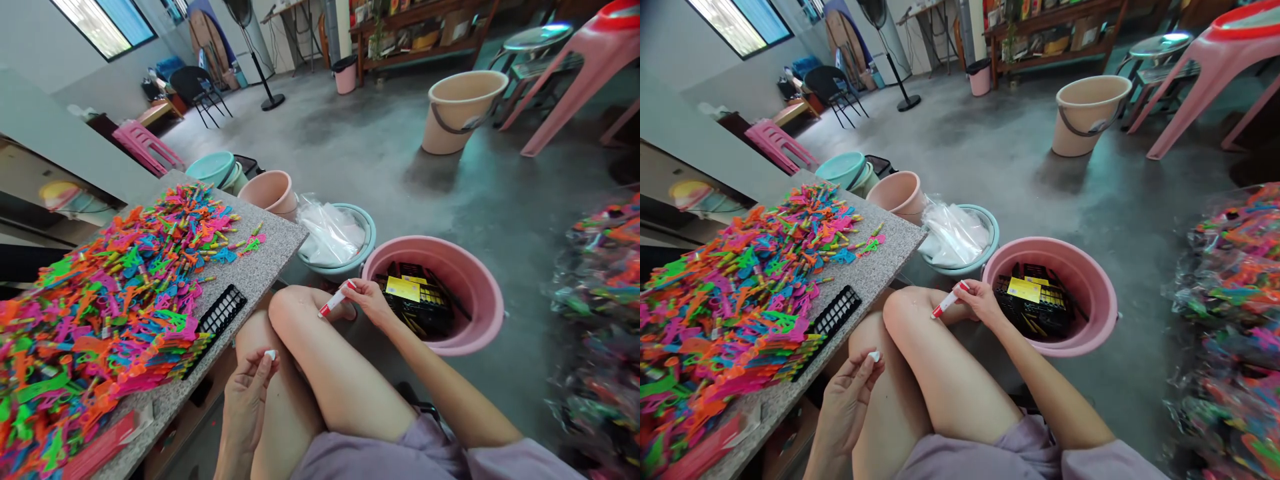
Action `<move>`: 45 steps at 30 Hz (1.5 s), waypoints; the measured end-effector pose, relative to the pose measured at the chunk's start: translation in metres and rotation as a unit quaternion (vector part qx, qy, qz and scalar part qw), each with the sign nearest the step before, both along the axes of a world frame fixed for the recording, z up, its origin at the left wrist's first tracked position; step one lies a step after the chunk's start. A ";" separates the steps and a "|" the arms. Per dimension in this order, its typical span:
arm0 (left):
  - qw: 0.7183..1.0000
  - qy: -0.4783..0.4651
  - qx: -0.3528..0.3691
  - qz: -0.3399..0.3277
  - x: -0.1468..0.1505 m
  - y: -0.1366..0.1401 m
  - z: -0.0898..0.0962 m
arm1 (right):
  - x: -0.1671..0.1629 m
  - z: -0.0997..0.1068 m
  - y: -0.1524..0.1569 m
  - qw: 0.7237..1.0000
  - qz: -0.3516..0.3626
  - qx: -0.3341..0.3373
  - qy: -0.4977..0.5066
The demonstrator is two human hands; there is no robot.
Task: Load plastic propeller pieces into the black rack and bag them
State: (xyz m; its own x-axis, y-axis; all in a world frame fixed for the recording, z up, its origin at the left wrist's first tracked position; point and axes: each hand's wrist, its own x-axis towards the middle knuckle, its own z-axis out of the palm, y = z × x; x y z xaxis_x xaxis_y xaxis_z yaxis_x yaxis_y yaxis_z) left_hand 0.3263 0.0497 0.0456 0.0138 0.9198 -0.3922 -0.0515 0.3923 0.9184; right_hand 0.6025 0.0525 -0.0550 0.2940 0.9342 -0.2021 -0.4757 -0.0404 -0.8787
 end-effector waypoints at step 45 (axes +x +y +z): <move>0.998 -0.046 -0.023 0.021 0.003 -0.011 -0.002 | -0.028 -0.006 0.026 0.990 -0.138 -0.012 0.039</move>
